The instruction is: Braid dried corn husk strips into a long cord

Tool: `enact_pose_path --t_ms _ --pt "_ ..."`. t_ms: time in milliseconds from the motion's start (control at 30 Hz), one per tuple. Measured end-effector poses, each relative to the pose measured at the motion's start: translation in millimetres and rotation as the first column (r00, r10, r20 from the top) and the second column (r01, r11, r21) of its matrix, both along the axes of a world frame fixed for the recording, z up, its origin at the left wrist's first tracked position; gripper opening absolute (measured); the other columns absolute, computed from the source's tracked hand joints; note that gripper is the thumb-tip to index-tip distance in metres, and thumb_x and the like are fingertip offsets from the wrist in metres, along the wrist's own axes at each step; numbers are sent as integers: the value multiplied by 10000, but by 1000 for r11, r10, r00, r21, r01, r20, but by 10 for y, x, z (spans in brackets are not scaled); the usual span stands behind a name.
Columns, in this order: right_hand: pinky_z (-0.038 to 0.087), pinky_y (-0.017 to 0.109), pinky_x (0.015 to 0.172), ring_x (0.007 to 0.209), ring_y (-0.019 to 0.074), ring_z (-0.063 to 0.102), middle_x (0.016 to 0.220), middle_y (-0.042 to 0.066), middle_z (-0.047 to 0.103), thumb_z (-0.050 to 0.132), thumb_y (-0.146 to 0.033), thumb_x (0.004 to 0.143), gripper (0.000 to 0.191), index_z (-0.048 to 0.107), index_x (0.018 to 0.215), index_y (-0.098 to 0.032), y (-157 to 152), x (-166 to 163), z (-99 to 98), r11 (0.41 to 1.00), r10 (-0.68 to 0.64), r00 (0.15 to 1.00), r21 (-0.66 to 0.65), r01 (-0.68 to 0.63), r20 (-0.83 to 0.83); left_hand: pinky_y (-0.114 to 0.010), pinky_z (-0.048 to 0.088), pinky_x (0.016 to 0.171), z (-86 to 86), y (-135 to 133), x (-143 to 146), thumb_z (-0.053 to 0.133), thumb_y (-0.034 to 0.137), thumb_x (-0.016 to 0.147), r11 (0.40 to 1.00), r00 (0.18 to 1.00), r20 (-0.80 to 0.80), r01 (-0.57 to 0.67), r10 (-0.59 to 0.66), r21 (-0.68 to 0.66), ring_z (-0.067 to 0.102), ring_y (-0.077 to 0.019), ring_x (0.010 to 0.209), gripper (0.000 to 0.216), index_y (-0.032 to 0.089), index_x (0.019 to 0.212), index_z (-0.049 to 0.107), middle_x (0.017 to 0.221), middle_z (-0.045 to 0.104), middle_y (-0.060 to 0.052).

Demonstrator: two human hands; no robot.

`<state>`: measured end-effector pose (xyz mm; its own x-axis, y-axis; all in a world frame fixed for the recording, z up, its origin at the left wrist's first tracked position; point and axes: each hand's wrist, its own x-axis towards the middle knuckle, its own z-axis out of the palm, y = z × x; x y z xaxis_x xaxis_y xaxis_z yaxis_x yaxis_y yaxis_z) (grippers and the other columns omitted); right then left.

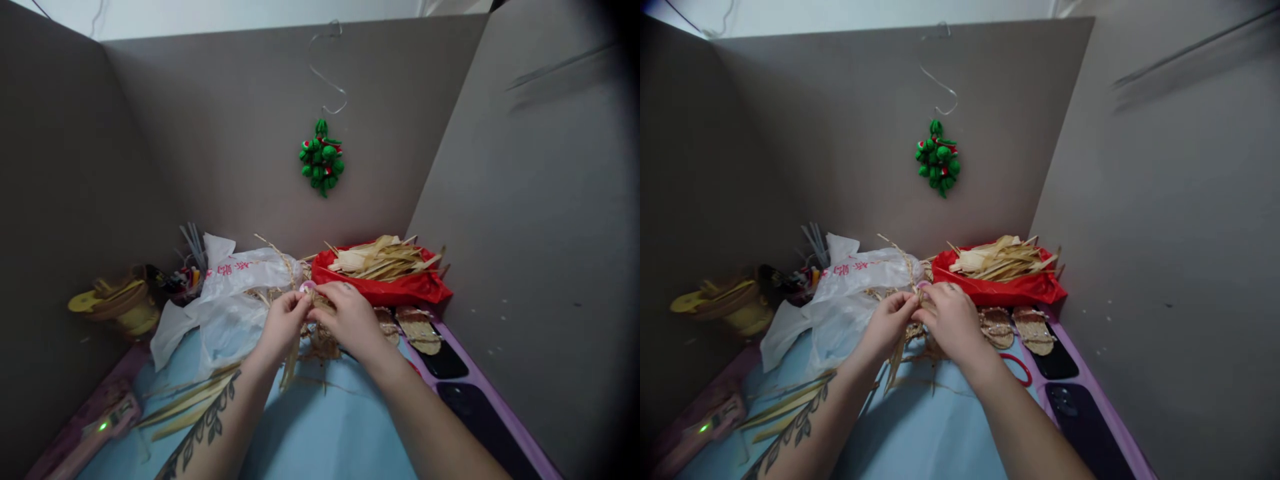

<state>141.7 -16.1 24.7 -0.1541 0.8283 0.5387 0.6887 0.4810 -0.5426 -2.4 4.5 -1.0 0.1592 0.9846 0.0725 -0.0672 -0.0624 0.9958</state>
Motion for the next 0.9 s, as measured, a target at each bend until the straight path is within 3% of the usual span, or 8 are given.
enact_pose_path --t_ms 167,300,433,533,600,633,767,900 --pt "416 299 771 806 193 578 831 65 666 528 -233 840 164 651 940 -190 -38 -96 -100 992 -111 988 67 104 107 -179 325 492 40 -20 18 648 485 678 999 997 76 -13 16 -38 414 -65 497 377 119 659 560 557 506 27" --pt "391 308 747 801 203 544 795 87 628 445 -207 865 209 652 868 -174 -43 -122 -66 988 -117 978 117 98 170 -185 346 507 42 -26 39 643 486 677 998 996 70 -63 64 -12 435 -73 514 375 116 672 582 579 534 13" --pt "391 275 655 713 170 522 719 56 589 474 -209 802 158 602 722 -167 36 -115 -73 987 7 977 -155 -41 -215 -192 357 535 66 -62 39 590 418 747 987 991 -94 -87 100 135 464 -91 565 295 126 706 605 605 543 16" --pt "331 232 490 499 112 435 545 -13 496 528 -278 740 150 540 638 -168 135 -58 -140 797 21 754 -445 -409 -657 -195 365 562 98 -111 40 543 376 793 965 969 -211 -78 133 251 481 -100 608 251 140 737 606 650 562 12" --pt "307 225 460 452 95 400 515 -33 473 563 -309 706 157 542 646 -165 174 -13 -160 676 -3 647 -478 -561 -762 -194 358 556 108 -127 42 526 360 807 956 959 -246 -69 143 285 473 -99 603 237 145 738 596 648 551 15" --pt "327 228 477 470 99 425 536 -24 501 572 -318 704 163 558 664 -161 178 5 -150 672 15 651 -474 -569 -759 -194 352 547 107 -127 42 519 357 811 958 959 -248 -65 137 279 465 -98 593 236 146 732 587 636 538 19" --pt "421 296 744 815 177 574 850 62 651 603 -306 713 174 651 805 -166 102 25 -12 908 74 873 -329 -258 -481 -195 354 539 87 -88 31 505 363 814 978 976 -193 -66 105 199 454 -99 575 249 143 714 564 608 513 23" --pt "423 308 795 875 194 583 915 60 668 630 -297 696 225 662 889 -186 20 -30 49 954 31 937 -270 -132 -347 -195 358 545 80 -80 34 515 366 804 973 975 -179 -94 133 213 451 -103 589 244 139 734 575 623 513 18"
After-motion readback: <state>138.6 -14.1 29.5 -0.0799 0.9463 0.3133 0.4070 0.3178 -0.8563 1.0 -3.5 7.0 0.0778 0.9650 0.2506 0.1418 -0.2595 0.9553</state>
